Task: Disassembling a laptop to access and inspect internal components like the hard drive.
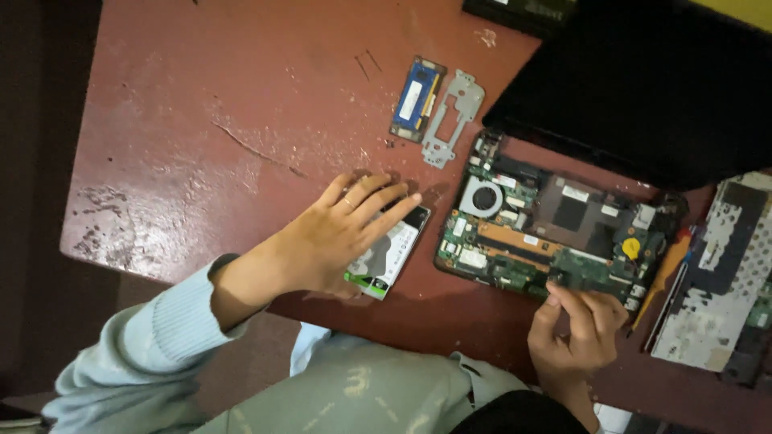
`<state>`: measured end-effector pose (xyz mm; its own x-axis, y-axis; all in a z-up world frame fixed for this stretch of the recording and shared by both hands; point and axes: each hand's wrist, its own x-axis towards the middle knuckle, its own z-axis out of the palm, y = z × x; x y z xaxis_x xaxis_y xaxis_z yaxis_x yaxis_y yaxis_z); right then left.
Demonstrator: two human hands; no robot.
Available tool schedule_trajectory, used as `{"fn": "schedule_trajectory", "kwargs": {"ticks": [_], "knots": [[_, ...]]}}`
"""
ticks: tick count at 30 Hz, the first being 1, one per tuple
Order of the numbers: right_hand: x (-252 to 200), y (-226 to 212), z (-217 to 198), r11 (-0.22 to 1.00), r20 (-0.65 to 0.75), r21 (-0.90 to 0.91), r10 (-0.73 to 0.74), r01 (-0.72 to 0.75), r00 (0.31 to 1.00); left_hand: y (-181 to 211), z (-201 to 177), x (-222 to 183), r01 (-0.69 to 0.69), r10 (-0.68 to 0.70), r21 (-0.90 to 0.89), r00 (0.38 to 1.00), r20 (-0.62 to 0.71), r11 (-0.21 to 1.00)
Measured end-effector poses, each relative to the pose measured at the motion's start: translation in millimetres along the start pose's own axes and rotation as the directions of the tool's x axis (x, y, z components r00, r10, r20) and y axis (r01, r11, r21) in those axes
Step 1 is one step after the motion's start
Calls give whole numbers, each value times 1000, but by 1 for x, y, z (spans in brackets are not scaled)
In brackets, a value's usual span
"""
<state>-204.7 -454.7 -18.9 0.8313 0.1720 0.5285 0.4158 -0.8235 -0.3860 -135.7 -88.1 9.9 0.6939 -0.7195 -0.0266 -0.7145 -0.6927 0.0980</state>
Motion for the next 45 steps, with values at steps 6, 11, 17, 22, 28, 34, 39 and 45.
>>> {"fn": "schedule_trajectory", "kwargs": {"ticks": [6, 11, 17, 22, 28, 34, 39, 45], "knots": [[-12, 7, -6, 999, -33, 31, 26, -25, 999, 24, -8, -7, 210, -210, -126, 978, 11, 970], [-16, 14, -4, 996, -58, 24, 83, -82, 995, 91, -4, -5, 712, -747, -244, 658, -95, 658], [-12, 14, -5, 997, 5, 40, 70, -70, 998, 127, 26, 7, 885, -884, -62, 452, -118, 461], [-7, 22, -2, 998, -65, 63, -1, 5, 998, 118, 22, 5, 838, -876, -259, 442, -194, 480], [-9, 23, -5, 997, 22, 45, 67, -68, 997, 108, 21, -2, 820, -860, -258, 483, -166, 510], [-8, 27, -1, 996, 12, 42, 80, -80, 997, 94, 10, -9, 745, -772, -200, 617, -153, 636], [-15, 33, 2, 993, 1, 71, 98, -97, 995, 90, 2, -12, 714, -727, -138, 673, -134, 686], [-14, 33, 4, 992, -6, 67, 106, -105, 994, 86, -10, -11, 664, -680, -147, 722, -128, 733]]}}
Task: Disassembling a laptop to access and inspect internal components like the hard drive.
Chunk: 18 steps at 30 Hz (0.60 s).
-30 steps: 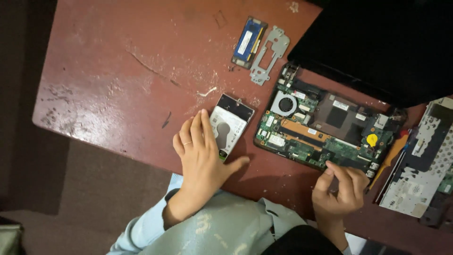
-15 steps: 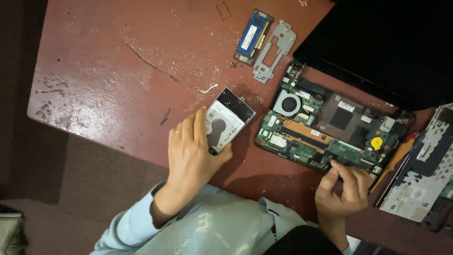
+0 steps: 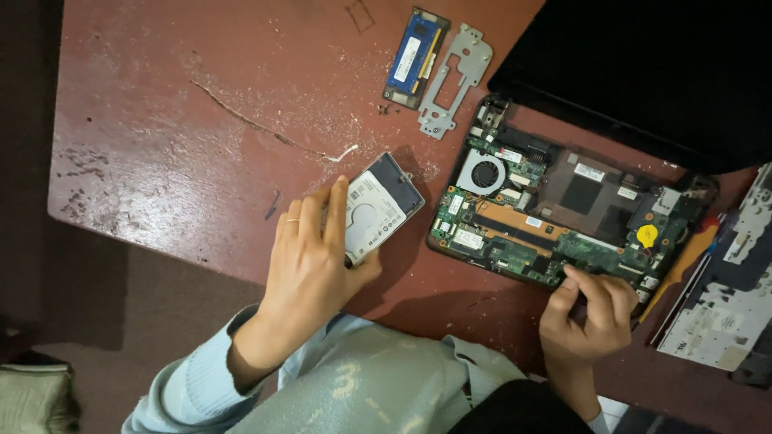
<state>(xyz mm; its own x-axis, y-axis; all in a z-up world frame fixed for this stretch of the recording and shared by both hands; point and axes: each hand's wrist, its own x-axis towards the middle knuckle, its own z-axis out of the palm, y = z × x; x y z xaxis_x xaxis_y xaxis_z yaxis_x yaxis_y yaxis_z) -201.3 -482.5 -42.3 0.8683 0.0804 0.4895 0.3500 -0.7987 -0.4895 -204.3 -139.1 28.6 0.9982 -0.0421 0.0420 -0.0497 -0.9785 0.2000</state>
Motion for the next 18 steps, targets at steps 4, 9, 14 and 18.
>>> {"fn": "schedule_trajectory", "kwargs": {"ticks": [4, 9, 14, 18], "knots": [[1, 0, 1, 1000, -11, 14, -13, 13, 1000, 1, -4, 2, -21, 21, 7, 1000, -10, 1000], [2, -2, -1, 1000, -2, 8, -5, 5, 1000, 0, -4, 0, -17, 18, 8, 999, -32, 1000], [2, -2, -1, 1000, -20, 19, -15, 15, 1000, -18, -18, -5, 76, -72, -354, 997, 23, 932], [2, -2, -3, 1000, -12, 26, 14, -14, 1000, -53, -31, -13, 200, -192, -550, 979, 73, 811]]}}
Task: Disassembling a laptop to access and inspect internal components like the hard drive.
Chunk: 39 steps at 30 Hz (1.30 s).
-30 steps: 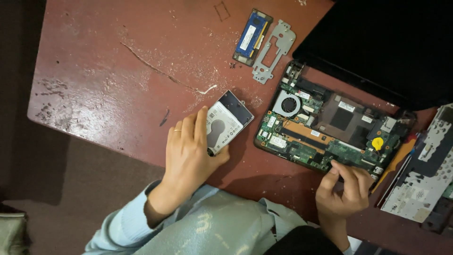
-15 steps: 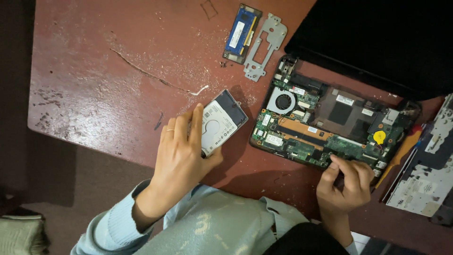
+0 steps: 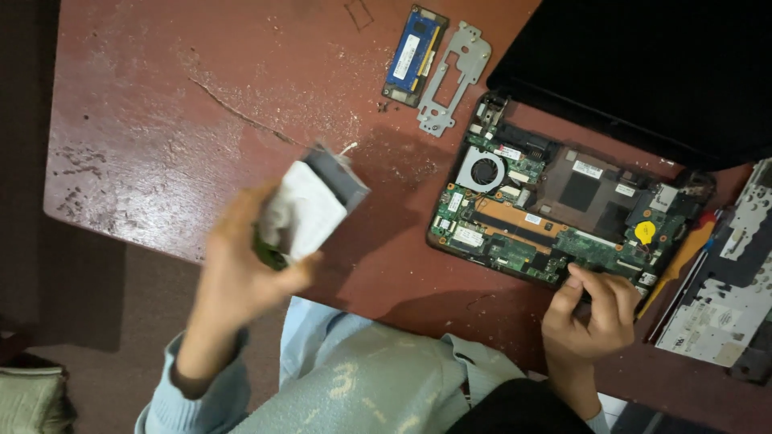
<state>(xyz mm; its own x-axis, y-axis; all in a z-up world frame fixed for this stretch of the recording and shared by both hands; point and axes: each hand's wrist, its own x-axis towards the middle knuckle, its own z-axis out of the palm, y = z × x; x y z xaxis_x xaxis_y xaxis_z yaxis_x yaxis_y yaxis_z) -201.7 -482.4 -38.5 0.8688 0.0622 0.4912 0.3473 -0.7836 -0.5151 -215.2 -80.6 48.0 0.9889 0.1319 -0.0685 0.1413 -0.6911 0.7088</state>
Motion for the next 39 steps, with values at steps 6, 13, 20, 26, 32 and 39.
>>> {"fn": "schedule_trajectory", "kwargs": {"ticks": [6, 13, 20, 26, 32, 39], "knots": [[0, 0, 2, 1000, 9, -7, -11, 11, 1000, -27, -5, -11, 89, -81, 75, 991, -105, 993], [5, -6, 3, 999, -7, -40, -24, 24, 1000, -20, 16, 5, -64, 63, 146, 998, 14, 987], [14, -21, -5, 999, -76, -44, 20, -24, 997, 49, 57, 50, -370, 365, -11, 910, 199, 929], [22, -33, -25, 706, 80, 551, 487, -445, 870, 125, 95, 74, -608, 633, -231, 609, 479, 760], [47, -25, -51, 246, 494, 652, 579, -717, 648, 167, 127, 85, -844, 769, -44, 464, 440, 534], [38, -10, -48, 228, 303, 839, 560, -495, 771, 180, 139, 79, -471, 609, -542, 787, 99, 696]]}}
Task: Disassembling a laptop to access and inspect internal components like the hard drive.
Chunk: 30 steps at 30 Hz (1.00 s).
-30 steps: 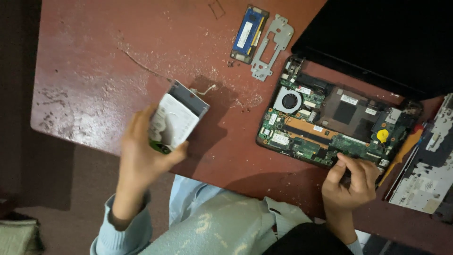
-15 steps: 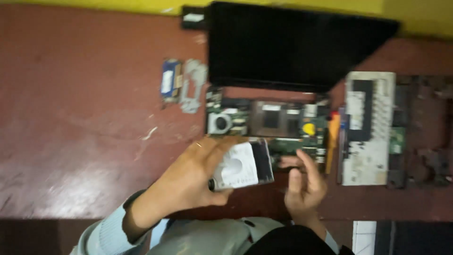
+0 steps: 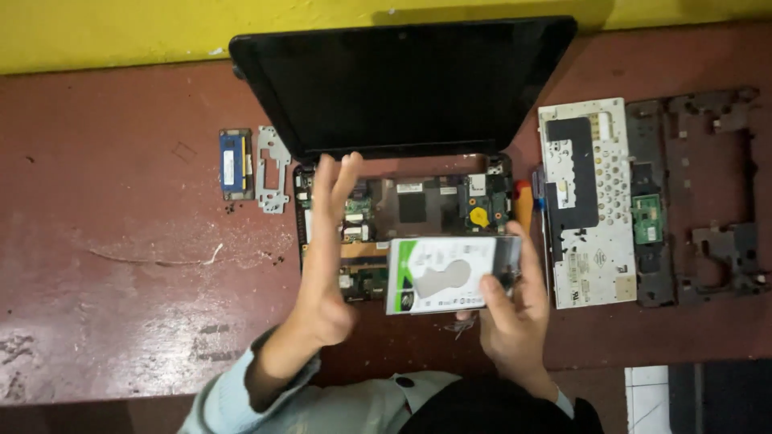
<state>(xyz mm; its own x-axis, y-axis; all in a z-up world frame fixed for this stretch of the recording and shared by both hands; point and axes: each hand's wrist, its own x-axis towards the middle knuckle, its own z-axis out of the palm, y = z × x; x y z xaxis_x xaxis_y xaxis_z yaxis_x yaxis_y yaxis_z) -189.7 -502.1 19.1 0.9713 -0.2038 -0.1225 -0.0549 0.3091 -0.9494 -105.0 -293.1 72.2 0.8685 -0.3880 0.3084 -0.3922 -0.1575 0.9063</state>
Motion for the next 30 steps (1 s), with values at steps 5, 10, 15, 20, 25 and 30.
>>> {"fn": "schedule_trajectory", "kwargs": {"ticks": [5, 10, 15, 20, 25, 30], "knots": [[-13, -2, 22, 978, 135, 208, 3, -31, 991, 15, 35, -3, 129, -182, -438, 980, -82, 890], [-5, 19, -3, 956, 309, 280, 1, -92, 951, 21, 11, -22, 41, -89, -337, 988, -128, 940], [18, -6, -8, 986, 12, -92, 142, -140, 990, -13, -52, -53, -33, 66, 87, 910, -410, 996], [19, -1, 7, 961, 83, -230, 179, -156, 980, -24, -100, -94, 422, -169, 378, 820, -547, 824], [20, 2, 8, 710, 242, -595, -291, 378, 926, -35, -115, -116, 427, -199, 482, 868, -454, 765], [27, -32, 34, 878, 209, -458, -47, 141, 977, -37, -116, -108, 355, -200, 459, 914, -352, 814]]}}
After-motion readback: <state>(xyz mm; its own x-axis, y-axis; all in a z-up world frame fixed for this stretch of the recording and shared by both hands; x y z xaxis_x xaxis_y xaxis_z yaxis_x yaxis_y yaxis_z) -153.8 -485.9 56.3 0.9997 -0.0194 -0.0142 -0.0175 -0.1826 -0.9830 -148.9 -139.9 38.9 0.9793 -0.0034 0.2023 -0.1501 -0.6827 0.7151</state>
